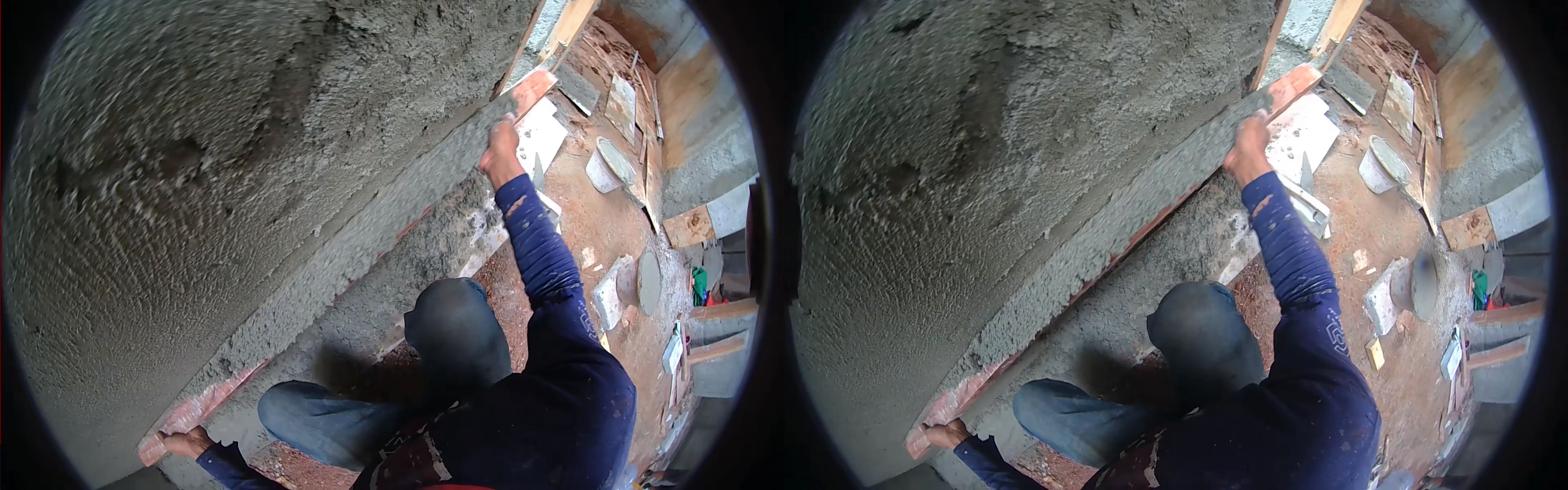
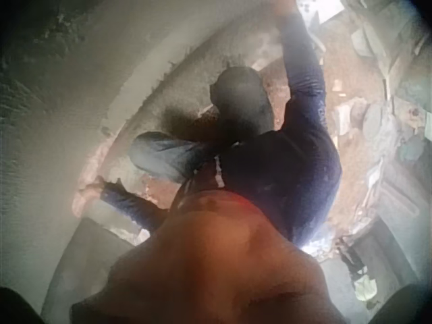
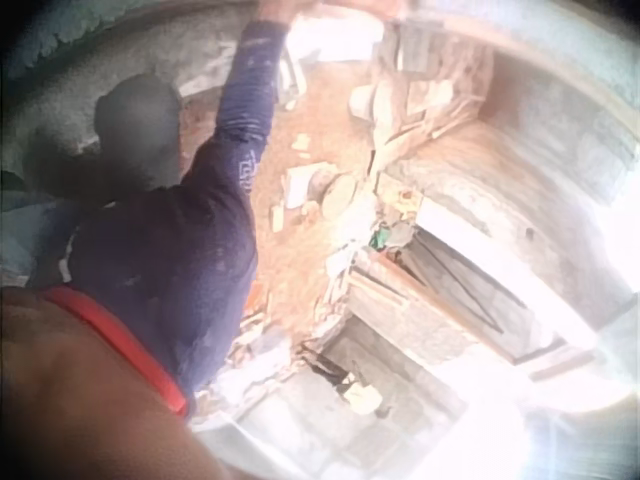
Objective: Smoothing wet plaster on a wall using a long wooden leveling board.
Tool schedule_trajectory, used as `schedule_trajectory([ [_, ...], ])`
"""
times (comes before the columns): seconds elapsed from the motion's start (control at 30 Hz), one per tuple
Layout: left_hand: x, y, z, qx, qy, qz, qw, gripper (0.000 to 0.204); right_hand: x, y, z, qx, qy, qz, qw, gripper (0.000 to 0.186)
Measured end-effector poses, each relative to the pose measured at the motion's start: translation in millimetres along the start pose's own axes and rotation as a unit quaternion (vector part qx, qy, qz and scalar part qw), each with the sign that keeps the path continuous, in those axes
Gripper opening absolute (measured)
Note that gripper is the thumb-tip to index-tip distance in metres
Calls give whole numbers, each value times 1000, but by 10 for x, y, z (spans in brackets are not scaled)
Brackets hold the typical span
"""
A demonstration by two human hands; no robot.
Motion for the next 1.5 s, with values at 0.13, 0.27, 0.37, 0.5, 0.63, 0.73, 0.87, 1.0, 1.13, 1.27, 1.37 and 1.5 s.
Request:
schedule_trajectory([
  [0.13, 531, -390, -306, -12, 19, 31, 999, 53, -471, -194, 390, -16, -1, 72, 997, 45],
  [0.27, 1062, -744, -487, -2, 32, 19, 999, 42, -1178, -207, 847, 12, -23, 55, 998, 35],
  [0.37, 1386, -979, -621, -14, 27, 50, 998, 47, -1564, -290, 1109, 75, -17, 72, 994, 28],
  [0.5, 2022, -1494, -575, -6, 43, 73, 996, 46, -2758, -55, 1708, 143, 52, -4, 988, 29],
  [0.63, 2494, -1732, -526, 43, 52, 151, 986, 46, -2807, -147, 2051, 345, 223, 337, 847, 21],
  [0.73, 2715, -1750, -501, 71, 48, 159, 984, 42, -3068, -221, 2206, 327, 240, 451, 795, 23],
  [0.87, 2543, -1395, -548, 14, 44, 190, 981, 71, -2649, -100, 2029, 331, 88, 335, 878, 26],
  [1.0, 1944, -837, -302, 50, 93, 146, 984, 45, -1715, 103, 1113, 86, -94, 64, 990, 31],
  [1.13, 1132, -85, -117, -22, 109, 102, 989, 39, -1056, 557, 542, 96, -58, 61, 992, 36],
  [1.27, 588, 270, -189, -82, 71, 64, 992, 36, -512, 949, -100, 132, -92, 22, 987, 43],
  [1.37, 264, 660, -529, -112, 56, 51, 991, 33, 88, 1205, -337, 153, -112, -65, 980, 46],
  [1.5, 518, 1000, -1628, -183, 27, -44, 982, 43, 693, 1518, -696, 85, -213, -9, 973, 47],
])
Point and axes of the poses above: each hand's wrist, its own x-axis away from the middle knuckle, its own y-axis out of the back of the hand, z = x × y, the point moved 6 cm from there along -x, towards the middle knuckle, and after that the axes turned 11 degrees about -x, right-handed, at the moved point
